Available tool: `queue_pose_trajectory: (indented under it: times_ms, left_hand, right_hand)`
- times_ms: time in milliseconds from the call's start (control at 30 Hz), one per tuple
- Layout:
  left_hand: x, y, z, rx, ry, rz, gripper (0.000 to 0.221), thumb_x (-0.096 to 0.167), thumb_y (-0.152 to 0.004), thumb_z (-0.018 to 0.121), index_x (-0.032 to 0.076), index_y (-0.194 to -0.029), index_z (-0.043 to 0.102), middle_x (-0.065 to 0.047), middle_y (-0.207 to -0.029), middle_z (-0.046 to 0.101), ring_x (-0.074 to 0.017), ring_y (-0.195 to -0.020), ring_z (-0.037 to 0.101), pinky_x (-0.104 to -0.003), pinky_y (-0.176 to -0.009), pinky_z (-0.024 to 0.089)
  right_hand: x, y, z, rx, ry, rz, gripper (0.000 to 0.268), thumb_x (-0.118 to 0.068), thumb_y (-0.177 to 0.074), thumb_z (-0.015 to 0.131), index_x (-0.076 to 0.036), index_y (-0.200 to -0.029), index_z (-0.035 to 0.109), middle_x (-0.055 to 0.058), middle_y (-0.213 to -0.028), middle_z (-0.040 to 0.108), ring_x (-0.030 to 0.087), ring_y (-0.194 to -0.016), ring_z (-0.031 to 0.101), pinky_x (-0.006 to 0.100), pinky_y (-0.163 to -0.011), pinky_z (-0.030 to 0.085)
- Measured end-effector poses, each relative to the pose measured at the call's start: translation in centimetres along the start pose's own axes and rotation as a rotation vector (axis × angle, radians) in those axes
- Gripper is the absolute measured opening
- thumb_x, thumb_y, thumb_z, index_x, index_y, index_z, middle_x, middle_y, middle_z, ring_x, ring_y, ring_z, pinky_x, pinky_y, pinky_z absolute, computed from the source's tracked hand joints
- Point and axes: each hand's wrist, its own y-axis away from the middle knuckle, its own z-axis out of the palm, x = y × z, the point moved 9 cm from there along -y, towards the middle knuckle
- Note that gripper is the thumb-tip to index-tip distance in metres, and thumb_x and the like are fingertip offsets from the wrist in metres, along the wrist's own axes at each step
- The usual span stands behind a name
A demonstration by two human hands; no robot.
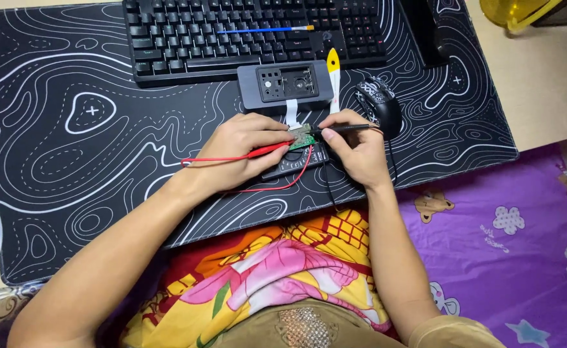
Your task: Using a multimeter to test electrical components on a small circuit board
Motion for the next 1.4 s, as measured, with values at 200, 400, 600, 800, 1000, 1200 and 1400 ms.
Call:
queue_pose_trajectory:
  times_ms: [200,400,600,800,1000,1200,1400]
  left_hand:
    - [-0.8,0.1,0.3,0.006,-0.008,-0.001,0.02,0.024,-0.112,0.077,0.014,-0.125,0.088,-0.011,-0.127,0.085,-0.0332,-0.125,0.079,-0.044,-0.107,0.059]
    - [-0.3,0.1,0.1,0.018,-0.026,0.02,0.02,0.022,-0.112,0.076,0.014,-0.125,0.088,-0.01,-0.127,0.084,-0.0326,-0.122,0.079,-0.043,-0.105,0.059]
    - [-0.7,0.1,0.3,0.0,-0.013,0.006,0.02,0.022,-0.11,0.077,0.014,-0.126,0.087,-0.01,-0.126,0.084,-0.0314,-0.122,0.08,-0.042,-0.103,0.059]
    - [-0.4,-0.1,-0.1,0.021,0.066,0.011,0.019,0.017,-0.109,0.078,0.011,-0.125,0.087,-0.014,-0.126,0.084,-0.037,-0.119,0.079,-0.048,-0.108,0.06]
    - [-0.7,-0.3,0.2,0.011,0.07,-0.008,0.018,0.017,-0.109,0.079,0.012,-0.124,0.088,-0.013,-0.126,0.083,-0.0365,-0.119,0.08,-0.049,-0.11,0.06]
    - [-0.8,-0.2,0.0,0.001,0.094,-0.026,0.017,0.016,-0.108,0.079,0.012,-0.121,0.088,-0.013,-0.125,0.084,-0.0374,-0.118,0.081,-0.048,-0.108,0.06]
    - [-1.0,-0.2,0.1,0.014,0.106,-0.039,0.016,0.016,-0.108,0.079,0.012,-0.12,0.088,-0.015,-0.125,0.085,-0.0383,-0.117,0.081,-0.049,-0.108,0.06]
  right_hand:
    - [0.5,0.0,-0.2,0.029,-0.02,0.042,0.009,-0.004,-0.109,0.079,-0.003,-0.115,0.085,0.011,-0.087,0.077,0.01,-0.078,0.062,0.027,-0.068,0.054]
    - [0.7,0.1,-0.1,0.042,-0.043,0.097,0.008,-0.007,-0.108,0.082,-0.004,-0.115,0.085,0.009,-0.089,0.081,0.01,-0.082,0.069,0.025,-0.072,0.059]
    - [1.5,0.4,-0.3,0.064,-0.011,0.113,0.009,-0.008,-0.104,0.088,-0.007,-0.113,0.087,0.008,-0.088,0.078,0.01,-0.081,0.067,0.025,-0.072,0.06]
    - [0.7,0.2,-0.6,0.057,0.012,0.086,0.008,-0.007,-0.105,0.088,-0.007,-0.112,0.087,0.007,-0.088,0.077,0.01,-0.083,0.063,0.027,-0.077,0.058]
    - [-0.9,-0.2,-0.5,0.037,0.062,0.006,0.007,-0.007,-0.104,0.09,-0.007,-0.111,0.088,0.01,-0.088,0.079,0.016,-0.081,0.071,0.031,-0.078,0.063]
    - [-1.6,-0.3,-0.5,0.034,0.072,-0.035,0.005,-0.007,-0.105,0.089,-0.008,-0.11,0.087,0.009,-0.085,0.078,0.018,-0.081,0.07,0.034,-0.082,0.06]
    - [-1.7,-0.3,-0.4,0.028,0.072,-0.045,0.004,-0.008,-0.105,0.088,-0.009,-0.109,0.087,0.008,-0.085,0.077,0.017,-0.083,0.068,0.034,-0.084,0.059]
